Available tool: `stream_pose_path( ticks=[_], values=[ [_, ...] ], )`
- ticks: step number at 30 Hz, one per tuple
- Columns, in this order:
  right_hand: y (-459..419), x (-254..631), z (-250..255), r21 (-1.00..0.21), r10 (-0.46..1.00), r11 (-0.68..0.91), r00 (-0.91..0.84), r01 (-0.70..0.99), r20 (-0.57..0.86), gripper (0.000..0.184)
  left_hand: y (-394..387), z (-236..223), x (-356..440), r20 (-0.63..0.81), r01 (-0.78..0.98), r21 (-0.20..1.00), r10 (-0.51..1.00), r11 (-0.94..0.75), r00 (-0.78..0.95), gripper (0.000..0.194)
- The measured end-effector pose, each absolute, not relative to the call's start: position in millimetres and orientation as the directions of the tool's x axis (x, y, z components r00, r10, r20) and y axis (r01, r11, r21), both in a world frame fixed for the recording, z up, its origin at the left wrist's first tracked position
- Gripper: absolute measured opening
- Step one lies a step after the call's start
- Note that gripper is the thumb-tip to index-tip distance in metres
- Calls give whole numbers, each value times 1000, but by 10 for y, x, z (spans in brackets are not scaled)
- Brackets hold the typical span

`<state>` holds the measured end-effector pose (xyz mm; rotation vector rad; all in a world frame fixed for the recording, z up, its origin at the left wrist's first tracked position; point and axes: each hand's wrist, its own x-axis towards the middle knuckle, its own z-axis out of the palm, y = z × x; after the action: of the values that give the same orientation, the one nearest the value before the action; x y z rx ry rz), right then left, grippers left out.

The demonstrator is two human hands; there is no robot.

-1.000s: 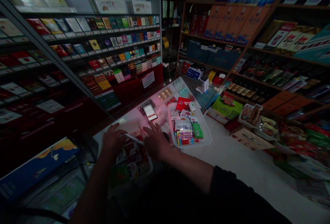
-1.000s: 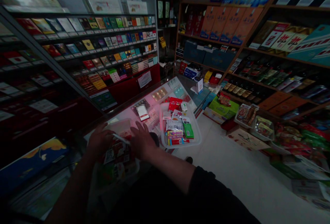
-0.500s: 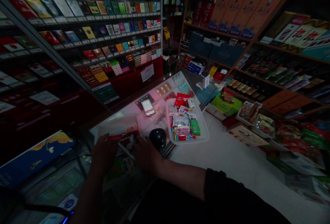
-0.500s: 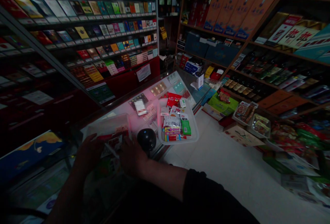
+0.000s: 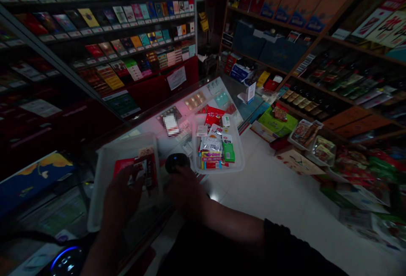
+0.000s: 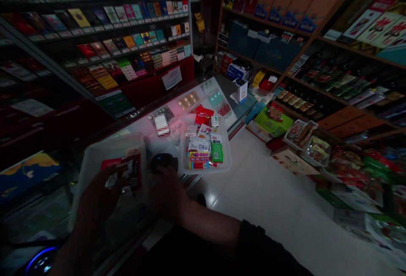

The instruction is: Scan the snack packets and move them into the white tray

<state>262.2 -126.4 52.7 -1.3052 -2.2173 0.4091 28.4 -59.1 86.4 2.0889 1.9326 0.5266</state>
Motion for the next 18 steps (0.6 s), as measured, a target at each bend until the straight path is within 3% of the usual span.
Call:
stream_pose_path(
  ticks=[2,5,10,13,18],
  values=[
    [-1311,2857,516,-578,924,383,-284,720,257,9,-696,912,549,70,899,436,997,-55,27,44],
    [-1365,3245,545,-657,967,248,-142,712,211,12,-821,912,966,73,870,477,992,-126,104,43],
    [-1365,3837,542,-665,985,126,-11,736,174,20,-941,863,1650,10,816,521,957,-251,289,42],
    [-1301,4087,470,-644,995,-20,76,765,59,28,-921,836,2011,-81,816,500,922,-290,378,40],
    [-1137,4282,410,-492,959,-280,221,824,-177,25,-676,683,2399,-218,836,428,858,-343,465,36]
  ],
)
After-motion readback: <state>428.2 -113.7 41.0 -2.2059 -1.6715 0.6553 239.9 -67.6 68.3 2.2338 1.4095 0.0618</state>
